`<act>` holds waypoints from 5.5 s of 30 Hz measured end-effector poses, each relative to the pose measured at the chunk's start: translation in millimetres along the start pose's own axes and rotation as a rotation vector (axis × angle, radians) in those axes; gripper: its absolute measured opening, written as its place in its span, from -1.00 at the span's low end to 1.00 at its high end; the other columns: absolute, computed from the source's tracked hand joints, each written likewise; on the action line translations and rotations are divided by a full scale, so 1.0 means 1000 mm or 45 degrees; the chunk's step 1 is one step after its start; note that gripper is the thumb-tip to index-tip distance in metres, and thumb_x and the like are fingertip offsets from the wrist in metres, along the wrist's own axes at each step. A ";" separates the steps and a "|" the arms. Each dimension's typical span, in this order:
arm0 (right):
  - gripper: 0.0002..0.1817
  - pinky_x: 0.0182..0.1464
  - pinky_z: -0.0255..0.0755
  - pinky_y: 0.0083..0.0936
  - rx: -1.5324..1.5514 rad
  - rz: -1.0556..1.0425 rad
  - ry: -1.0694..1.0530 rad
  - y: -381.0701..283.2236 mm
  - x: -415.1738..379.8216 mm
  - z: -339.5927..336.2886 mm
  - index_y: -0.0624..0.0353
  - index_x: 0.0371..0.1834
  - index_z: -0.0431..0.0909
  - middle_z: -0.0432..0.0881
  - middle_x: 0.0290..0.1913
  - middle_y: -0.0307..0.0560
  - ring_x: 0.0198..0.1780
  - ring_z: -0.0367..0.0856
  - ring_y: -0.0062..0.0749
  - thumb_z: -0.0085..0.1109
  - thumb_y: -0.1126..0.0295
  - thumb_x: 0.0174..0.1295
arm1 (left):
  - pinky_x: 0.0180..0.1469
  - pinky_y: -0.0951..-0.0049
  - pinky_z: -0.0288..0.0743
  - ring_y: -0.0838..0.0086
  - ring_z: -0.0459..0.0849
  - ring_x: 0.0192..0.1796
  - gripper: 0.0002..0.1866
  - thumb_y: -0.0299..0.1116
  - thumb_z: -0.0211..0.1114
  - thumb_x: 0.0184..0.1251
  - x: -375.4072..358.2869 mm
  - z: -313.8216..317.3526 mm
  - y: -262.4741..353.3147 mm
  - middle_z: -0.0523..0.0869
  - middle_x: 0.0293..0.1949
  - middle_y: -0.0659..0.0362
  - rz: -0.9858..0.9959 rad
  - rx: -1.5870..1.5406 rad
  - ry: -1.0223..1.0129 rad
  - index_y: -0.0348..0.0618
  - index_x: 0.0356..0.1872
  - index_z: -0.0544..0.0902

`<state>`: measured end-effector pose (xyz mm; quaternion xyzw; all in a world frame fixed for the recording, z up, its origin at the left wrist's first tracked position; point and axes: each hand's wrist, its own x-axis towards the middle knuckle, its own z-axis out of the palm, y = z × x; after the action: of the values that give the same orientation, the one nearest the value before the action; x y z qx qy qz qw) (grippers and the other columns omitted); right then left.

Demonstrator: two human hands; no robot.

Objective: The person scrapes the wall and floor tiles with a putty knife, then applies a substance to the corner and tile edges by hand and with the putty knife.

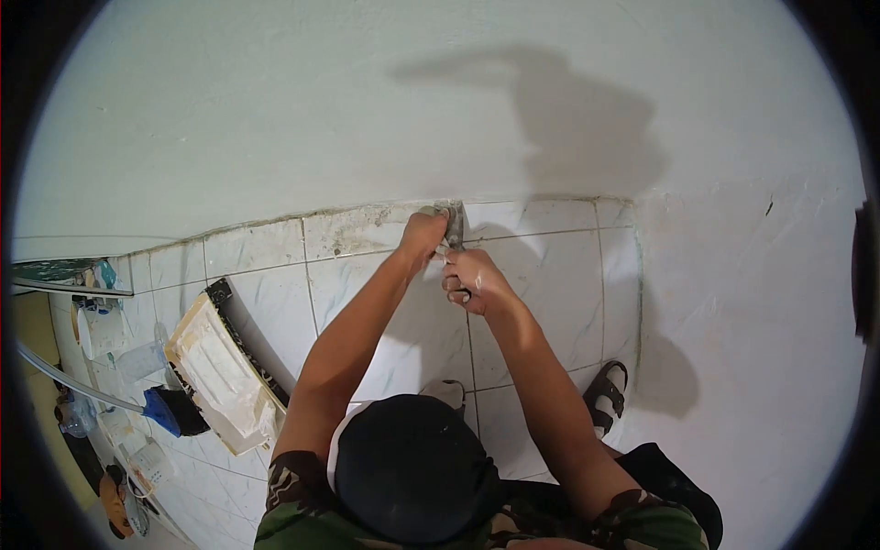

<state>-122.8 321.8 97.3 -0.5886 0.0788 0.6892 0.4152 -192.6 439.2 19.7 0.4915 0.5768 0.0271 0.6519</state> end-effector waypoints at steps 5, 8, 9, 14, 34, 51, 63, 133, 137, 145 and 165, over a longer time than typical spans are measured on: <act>-0.80 -0.68 -0.02 -0.61 0.146 0.041 0.014 0.018 -0.014 0.005 0.04 -0.34 0.35 0.19 -0.55 -0.42 -0.64 0.09 -0.67 -0.04 0.30 0.50 | -0.52 0.25 0.36 0.41 0.54 -0.47 -0.53 -0.03 0.18 0.47 -0.012 -0.002 -0.019 0.65 -0.44 0.10 -0.145 0.079 -0.113 -0.35 -0.36 0.66; -0.79 -0.65 -0.01 -0.61 0.262 0.120 -0.077 0.032 -0.029 -0.003 0.02 -0.37 0.33 0.19 -0.55 -0.43 -0.63 0.08 -0.69 -0.02 0.30 0.49 | -0.52 0.23 0.32 0.42 0.49 -0.47 -0.49 -0.01 0.19 0.47 -0.024 0.005 -0.046 0.64 -0.44 0.08 -0.033 -0.129 -0.102 -0.39 -0.35 0.65; -0.79 -0.65 -0.01 -0.61 0.263 0.124 -0.078 0.029 -0.023 -0.002 0.02 -0.37 0.33 0.19 -0.55 -0.43 -0.63 0.08 -0.69 -0.02 0.30 0.49 | -0.49 0.20 0.35 0.42 0.50 -0.45 -0.48 -0.02 0.20 0.47 -0.040 -0.003 -0.021 0.65 -0.42 0.05 -0.066 0.090 -0.086 -0.44 -0.34 0.64; -0.78 -0.67 -0.05 -0.62 0.314 0.014 -0.177 -0.007 0.002 0.015 0.02 -0.39 0.27 0.20 -0.56 -0.43 -0.66 0.04 -0.68 -0.04 0.36 0.47 | -0.43 0.21 0.38 0.40 0.52 -0.40 -0.48 -0.02 0.22 0.42 -0.007 -0.013 -0.003 0.62 -0.44 0.07 -0.056 0.026 -0.009 -0.46 -0.31 0.64; -0.74 -0.69 -0.11 -0.63 0.452 0.285 -0.373 -0.007 0.024 -0.013 -0.03 -0.45 0.26 0.14 -0.61 -0.46 -0.69 0.01 -0.69 -0.09 0.33 0.49 | -0.60 0.19 0.30 0.31 0.49 -0.64 -0.50 -0.11 0.20 0.37 -0.010 -0.004 -0.013 0.59 -0.59 -0.02 0.198 -0.012 0.055 -0.52 -0.44 0.62; -0.75 -0.69 -0.09 -0.60 0.533 -0.003 -0.265 0.006 0.015 0.021 -0.02 -0.41 0.26 0.08 -0.61 -0.43 -0.68 0.02 -0.66 -0.07 0.30 0.50 | -0.42 0.17 0.47 0.21 0.65 -0.51 -0.52 -0.15 0.20 0.36 0.008 -0.004 -0.014 0.69 -0.53 -0.12 0.203 -0.009 0.185 -0.52 -0.45 0.66; -0.74 -0.68 -0.09 -0.58 0.575 0.048 -0.349 0.000 0.036 0.011 0.01 -0.51 0.30 0.22 -0.59 -0.37 -0.67 0.10 -0.62 0.02 0.35 0.39 | -0.56 0.19 0.38 0.41 0.52 -0.56 -0.57 -0.14 0.21 0.42 0.009 -0.009 -0.006 0.57 -0.61 0.11 0.129 -0.314 -0.049 -0.38 -0.47 0.63; -0.71 -0.19 0.56 -0.04 -1.534 -1.234 1.167 -0.034 -0.052 -0.275 0.12 0.09 0.60 0.69 -0.33 0.22 -0.27 0.69 0.14 0.12 0.43 0.31 | -0.38 0.37 0.51 0.28 0.69 -0.47 -0.89 -0.57 0.27 0.28 -0.149 0.073 -0.094 0.64 -0.55 0.05 1.198 0.500 -0.377 -0.28 -0.45 0.56; -0.70 -0.20 0.56 -0.03 -1.548 -1.198 1.072 -0.047 -0.066 -0.272 0.12 0.11 0.59 0.70 -0.36 0.22 -0.27 0.69 0.15 0.10 0.41 0.33 | -0.43 0.23 0.47 0.11 0.62 -0.52 -0.83 -0.52 0.38 0.16 -0.153 0.049 -0.107 0.59 -0.55 0.05 1.288 0.647 -0.369 -0.20 -0.50 0.53; -0.76 -0.19 0.55 0.00 -1.469 -1.079 1.076 -0.046 -0.084 -0.265 0.15 0.02 0.59 0.69 -0.36 0.25 -0.27 0.70 0.18 0.11 0.39 0.33 | -0.32 0.12 0.49 0.06 0.61 -0.41 -0.82 -0.46 0.43 0.06 -0.189 0.075 -0.141 0.59 -0.50 0.05 1.346 0.704 -0.671 -0.18 -0.50 0.54; -0.71 -0.10 0.57 -0.02 -1.290 -1.013 1.166 -0.057 -0.068 -0.261 0.12 0.09 0.58 0.72 -0.29 0.23 -0.18 0.71 0.18 0.15 0.34 0.34 | -0.35 0.05 0.52 0.02 0.64 -0.42 -0.79 -0.32 0.40 0.15 -0.201 0.083 -0.145 0.60 -0.51 0.02 1.242 0.909 -0.883 -0.19 -0.45 0.54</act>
<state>107.2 169.9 101.2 -0.9152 -0.2982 0.1299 0.2381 -272.0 192.7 55.1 0.8591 0.0221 -0.0330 0.5102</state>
